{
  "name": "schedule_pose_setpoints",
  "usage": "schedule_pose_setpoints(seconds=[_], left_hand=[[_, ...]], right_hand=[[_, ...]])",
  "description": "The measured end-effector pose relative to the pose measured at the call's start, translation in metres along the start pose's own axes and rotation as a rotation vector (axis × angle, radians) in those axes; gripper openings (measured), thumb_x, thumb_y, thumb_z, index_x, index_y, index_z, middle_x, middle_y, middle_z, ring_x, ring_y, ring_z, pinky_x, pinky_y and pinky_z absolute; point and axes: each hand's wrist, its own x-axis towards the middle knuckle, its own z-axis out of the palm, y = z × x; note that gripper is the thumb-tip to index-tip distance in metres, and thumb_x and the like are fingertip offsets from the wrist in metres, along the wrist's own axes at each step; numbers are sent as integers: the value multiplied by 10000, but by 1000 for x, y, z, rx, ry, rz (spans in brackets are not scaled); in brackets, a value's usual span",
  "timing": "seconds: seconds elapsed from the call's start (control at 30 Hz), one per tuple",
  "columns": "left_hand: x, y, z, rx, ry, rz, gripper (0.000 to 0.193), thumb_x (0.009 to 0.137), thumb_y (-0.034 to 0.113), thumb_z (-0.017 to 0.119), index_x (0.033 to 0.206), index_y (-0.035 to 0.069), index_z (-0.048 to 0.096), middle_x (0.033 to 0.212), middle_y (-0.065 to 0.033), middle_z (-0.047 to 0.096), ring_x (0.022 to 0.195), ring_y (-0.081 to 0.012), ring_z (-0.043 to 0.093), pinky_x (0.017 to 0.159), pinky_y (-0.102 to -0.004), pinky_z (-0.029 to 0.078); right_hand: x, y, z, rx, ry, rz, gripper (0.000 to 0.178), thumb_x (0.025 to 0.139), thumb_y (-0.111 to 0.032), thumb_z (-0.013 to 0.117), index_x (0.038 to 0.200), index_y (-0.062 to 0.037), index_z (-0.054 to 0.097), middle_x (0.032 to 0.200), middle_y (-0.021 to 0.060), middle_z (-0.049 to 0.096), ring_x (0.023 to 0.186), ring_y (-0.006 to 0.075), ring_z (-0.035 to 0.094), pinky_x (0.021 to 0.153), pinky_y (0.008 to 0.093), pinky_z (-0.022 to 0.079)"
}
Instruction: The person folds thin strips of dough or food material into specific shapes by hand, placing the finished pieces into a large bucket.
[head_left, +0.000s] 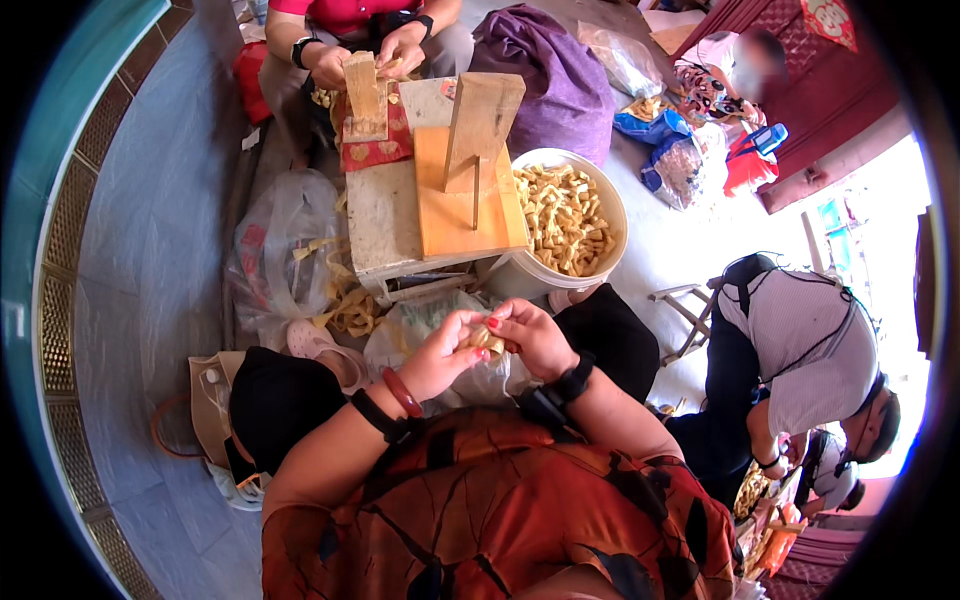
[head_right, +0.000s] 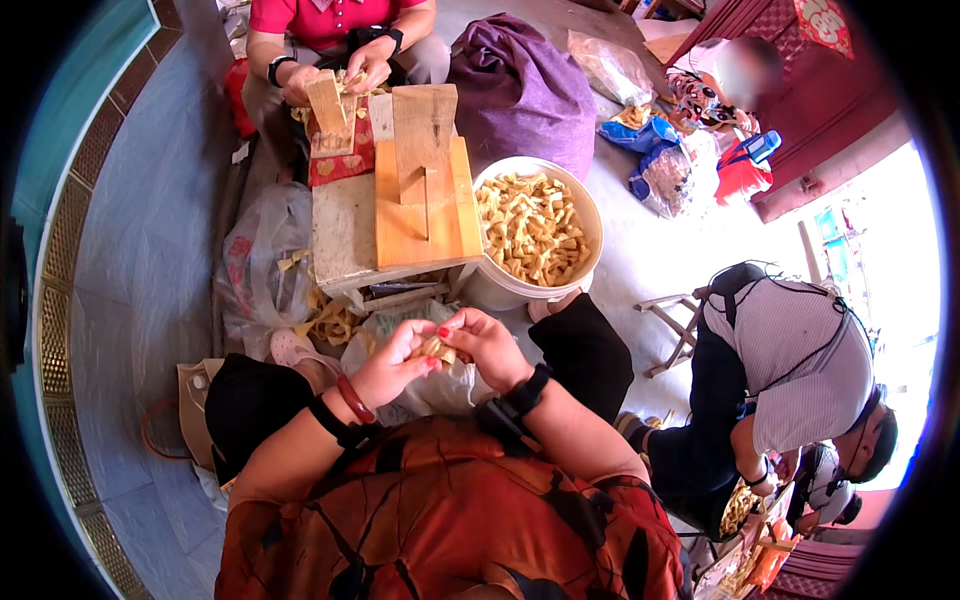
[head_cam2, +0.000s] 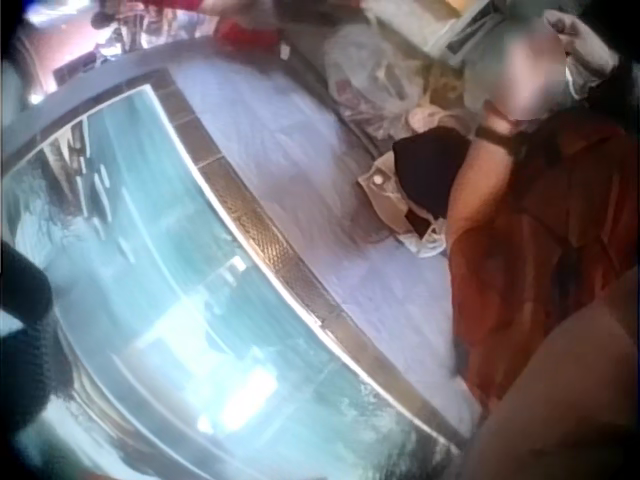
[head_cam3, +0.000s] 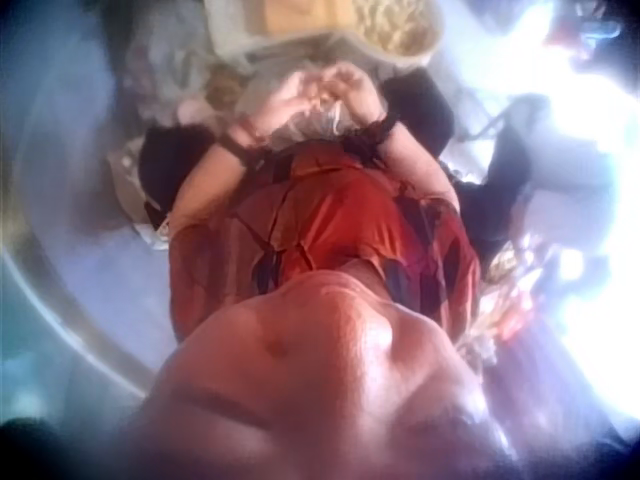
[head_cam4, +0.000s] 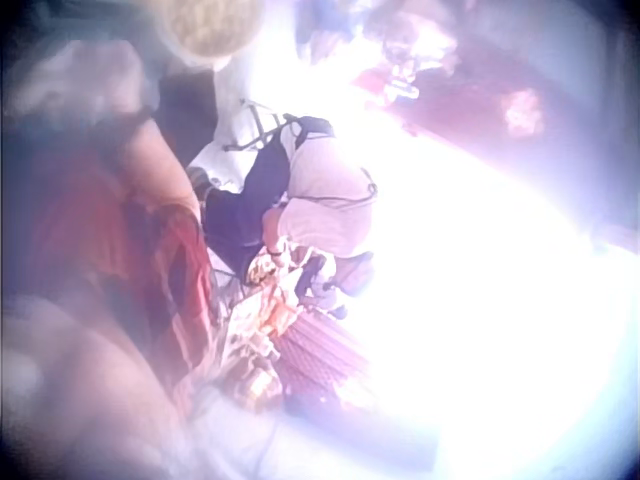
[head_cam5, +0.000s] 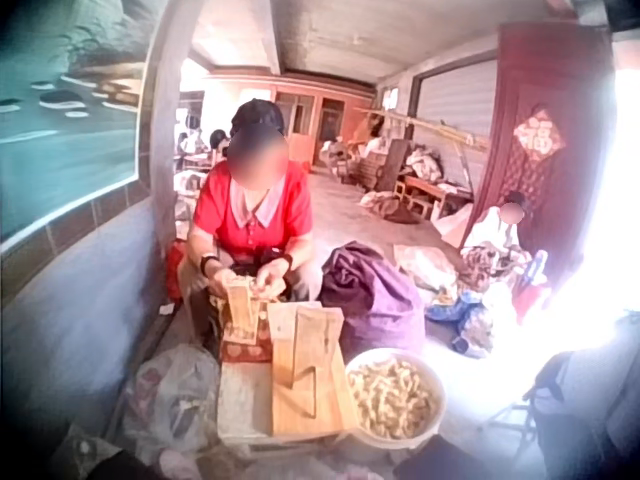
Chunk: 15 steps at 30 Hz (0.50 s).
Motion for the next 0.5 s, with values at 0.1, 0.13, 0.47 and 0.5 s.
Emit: schedule_pose_setpoints(seconds=[0.1, 0.13, 0.47, 0.5], left_hand=[[1, 5, 0, 1208, 38, 447, 306, 824, 32, 636, 1110, 68, 532, 882, -73, 624, 800, -243, 611, 704, -344, 470], [0, 6, 6, 1258, 61, 545, 280, 764, 20, 662, 1023, 81, 575, 862, -99, 628, 803, -315, 600, 716, -403, 475], [-6, -19, -11, 72, 157, -232, 143, 910, 106, 625, 1040, 68, 580, 855, 55, 579, 733, -37, 491, 631, -197, 397], [-9, -9, -12, -120, 130, -353, 133, 916, 118, 620, 1040, 81, 585, 856, 69, 564, 719, -24, 465, 622, -183, 379]], right_hand=[[12, 16, -23, 386, -255, 312, 62, 925, -80, 586, 965, -34, 602, 812, 48, 652, 579, 65, 515, 520, 184, 396], [11, 17, -24, 325, -210, 306, 68, 921, -68, 582, 974, -31, 603, 827, 49, 651, 597, 75, 527, 531, 192, 409], [-13, 9, 22, -999, 201, -529, 262, 708, 65, 608, 946, -38, 574, 816, 157, 561, 748, 327, 585, 648, 366, 486], [-10, 6, 22, -980, 250, -530, 198, 728, 57, 600, 902, -31, 566, 784, 143, 563, 737, 320, 588, 638, 372, 484]])
